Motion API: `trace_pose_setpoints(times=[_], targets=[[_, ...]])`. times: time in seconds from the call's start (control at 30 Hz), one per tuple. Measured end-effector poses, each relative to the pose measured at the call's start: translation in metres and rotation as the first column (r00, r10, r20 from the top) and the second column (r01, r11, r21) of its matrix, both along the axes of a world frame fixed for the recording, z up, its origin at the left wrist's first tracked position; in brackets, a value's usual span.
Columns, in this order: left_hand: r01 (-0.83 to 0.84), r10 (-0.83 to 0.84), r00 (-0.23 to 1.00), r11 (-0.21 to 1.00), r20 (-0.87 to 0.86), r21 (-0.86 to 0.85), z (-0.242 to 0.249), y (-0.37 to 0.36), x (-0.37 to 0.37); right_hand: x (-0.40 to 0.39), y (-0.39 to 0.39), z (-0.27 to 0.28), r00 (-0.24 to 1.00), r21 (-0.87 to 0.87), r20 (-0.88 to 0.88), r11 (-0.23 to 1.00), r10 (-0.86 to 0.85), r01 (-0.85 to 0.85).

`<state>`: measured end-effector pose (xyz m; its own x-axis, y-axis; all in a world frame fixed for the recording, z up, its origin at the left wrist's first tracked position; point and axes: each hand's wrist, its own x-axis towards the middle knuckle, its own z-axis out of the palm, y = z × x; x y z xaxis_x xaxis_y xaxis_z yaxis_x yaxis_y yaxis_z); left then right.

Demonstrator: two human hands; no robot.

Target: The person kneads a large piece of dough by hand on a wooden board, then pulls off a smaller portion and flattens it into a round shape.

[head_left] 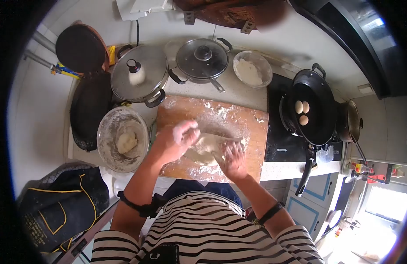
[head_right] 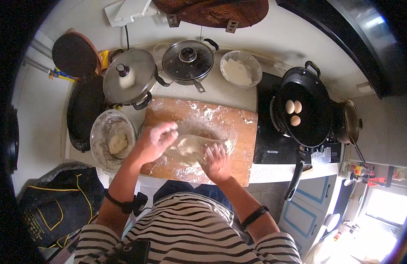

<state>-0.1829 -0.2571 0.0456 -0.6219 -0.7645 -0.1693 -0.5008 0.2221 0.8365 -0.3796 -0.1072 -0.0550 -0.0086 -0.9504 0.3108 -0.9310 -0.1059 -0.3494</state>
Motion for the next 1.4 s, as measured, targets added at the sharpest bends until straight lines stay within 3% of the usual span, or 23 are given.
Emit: trace_pose_setpoints(times=[0.03, 0.13, 0.2, 0.27, 0.33, 0.37, 0.47, 0.6, 0.63, 0.8, 0.87, 0.93, 0.97, 1.17, 1.23, 1.3, 1.33, 1.4], targets=[[-0.118, 0.119, 0.991, 0.993, 0.057, -0.018, 0.01, 0.001, -0.004, 0.006, 0.007, 0.006, 0.999, 0.01, 0.036, 1.0, 0.0, 0.0], [-0.15, 0.141, 0.988, 0.97, -0.059, -0.194, -0.021, 0.014, -0.03, 0.009, 0.017, 0.017, 0.997, 0.068, 0.064, 0.997, 0.043, -0.047], [-0.058, 0.099, 0.993, 0.871, 0.058, -0.487, -0.085, 0.038, -0.043, 0.011, 0.022, 0.02, 0.993, 0.107, 0.11, 0.992, 0.052, -0.064], [0.042, 0.058, 0.972, 0.909, 0.226, -0.415, -0.085, 0.054, -0.045, 0.007, 0.022, 0.016, 0.99, 0.101, 0.14, 0.995, -0.008, -0.006], [0.017, 0.092, 0.976, 0.867, 0.195, -0.499, -0.087, 0.065, -0.044, 0.001, 0.016, 0.003, 0.97, 0.158, 0.208, 0.983, -0.126, 0.093], [0.002, 0.114, 0.977, 0.843, 0.182, -0.539, -0.088, 0.069, -0.042, 0.004, 0.001, 0.012, 0.993, 0.067, 0.11, 0.997, -0.036, 0.029], [-0.011, 0.146, 0.974, 0.792, 0.172, -0.611, -0.107, 0.076, -0.04, 0.015, -0.015, -0.01, 0.957, 0.105, 0.278, 0.993, -0.085, 0.057], [0.009, 0.102, 0.979, 0.846, 0.178, -0.532, -0.122, 0.063, -0.043, 0.0, -0.028, -0.027, 0.988, 0.159, 0.153, 0.987, -0.028, 0.003], [0.012, 0.105, 0.976, 0.849, 0.19, -0.528, -0.125, 0.055, -0.047, -0.002, -0.022, -0.058, 0.997, 0.082, 0.064, 0.996, -0.051, 0.046], [0.029, 0.184, 0.93, 0.826, 0.317, -0.563, -0.14, 0.015, -0.069, -0.019, -0.065, -0.068, 0.965, 0.225, 0.082, 0.948, -0.249, 0.226], [-0.046, 0.197, 0.949, 0.858, 0.245, -0.512, -0.139, -0.009, -0.081, -0.028, -0.083, -0.075, 0.962, 0.25, 0.018, 0.933, -0.272, 0.259], [-0.101, 0.202, 0.962, 0.888, 0.182, -0.449, -0.14, -0.03, -0.09, -0.037, -0.11, -0.063, 0.955, 0.281, 0.078, 0.926, -0.285, 0.253], [-0.103, 0.212, 0.964, 0.852, 0.158, -0.514, -0.147, -0.039, -0.095, -0.041, -0.117, -0.072, 0.953, 0.25, 0.075, 0.931, -0.294, 0.267], [0.013, 0.103, 0.923, 0.955, 0.372, -0.298, -0.136, -0.049, -0.094, -0.039, -0.126, -0.035, 0.967, 0.287, 0.102, 0.938, -0.232, 0.194], [0.021, 0.006, 0.991, 0.981, 0.136, -0.195, -0.197, -0.05, -0.077, -0.033, -0.112, -0.024, 0.964, 0.283, 0.116, 0.938, -0.239, 0.199], [0.067, -0.071, 0.997, 0.986, 0.016, 0.15, -0.142, -0.045, -0.059, -0.033, -0.093, -0.026, 0.994, 0.04, 0.07, 0.996, -0.081, 0.078], [0.078, -0.071, 0.997, 0.968, -0.039, 0.239, -0.114, -0.039, -0.049, -0.032, -0.081, -0.026, 0.999, -0.077, 0.034, 0.997, -0.007, 0.009], [0.113, -0.058, 0.988, 0.905, -0.144, 0.411, -0.081, -0.025, -0.027, -0.021, -0.045, -0.006, 0.999, -0.071, -0.044, 0.997, 0.024, -0.027]])
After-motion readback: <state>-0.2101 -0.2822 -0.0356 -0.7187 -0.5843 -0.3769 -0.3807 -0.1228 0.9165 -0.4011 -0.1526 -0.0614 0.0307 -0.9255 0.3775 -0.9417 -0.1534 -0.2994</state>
